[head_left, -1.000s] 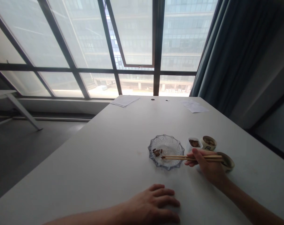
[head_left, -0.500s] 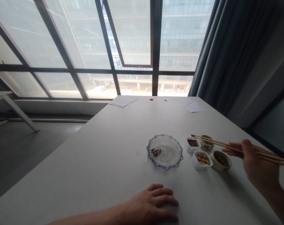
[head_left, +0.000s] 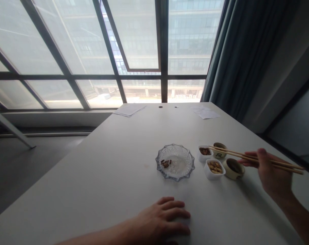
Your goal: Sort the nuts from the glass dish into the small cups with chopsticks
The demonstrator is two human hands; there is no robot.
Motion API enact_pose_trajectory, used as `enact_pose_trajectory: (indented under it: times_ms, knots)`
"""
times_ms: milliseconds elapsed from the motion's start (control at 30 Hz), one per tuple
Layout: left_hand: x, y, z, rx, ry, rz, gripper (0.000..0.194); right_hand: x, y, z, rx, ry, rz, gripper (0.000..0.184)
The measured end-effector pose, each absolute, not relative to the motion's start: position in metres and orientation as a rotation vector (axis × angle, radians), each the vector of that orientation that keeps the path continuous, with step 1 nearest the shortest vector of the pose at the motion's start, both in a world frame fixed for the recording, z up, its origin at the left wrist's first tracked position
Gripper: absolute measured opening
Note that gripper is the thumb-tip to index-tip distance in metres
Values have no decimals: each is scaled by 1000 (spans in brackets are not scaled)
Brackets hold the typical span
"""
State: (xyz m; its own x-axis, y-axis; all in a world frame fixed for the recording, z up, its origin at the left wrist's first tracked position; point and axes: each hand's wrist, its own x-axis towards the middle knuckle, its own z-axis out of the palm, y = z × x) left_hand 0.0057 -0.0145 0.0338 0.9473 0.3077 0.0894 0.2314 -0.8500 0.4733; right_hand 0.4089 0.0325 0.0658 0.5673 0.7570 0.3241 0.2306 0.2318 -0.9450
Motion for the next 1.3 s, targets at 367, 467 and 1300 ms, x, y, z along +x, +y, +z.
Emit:
enact_pose_trajectory:
  times_ms: [367, 467, 1300]
  knots:
    - [6, -15, 28, 2624, 400, 209, 36, 341, 22, 65, -1090, -1320, 692, 40]
    - [6, -15, 27, 2638, 405, 200, 36, 315, 31, 71, -980, -1543, 768, 41]
    - [6, -12, 26, 2652, 369, 195, 35, 258, 76, 59, -1007, -1739, 878, 55]
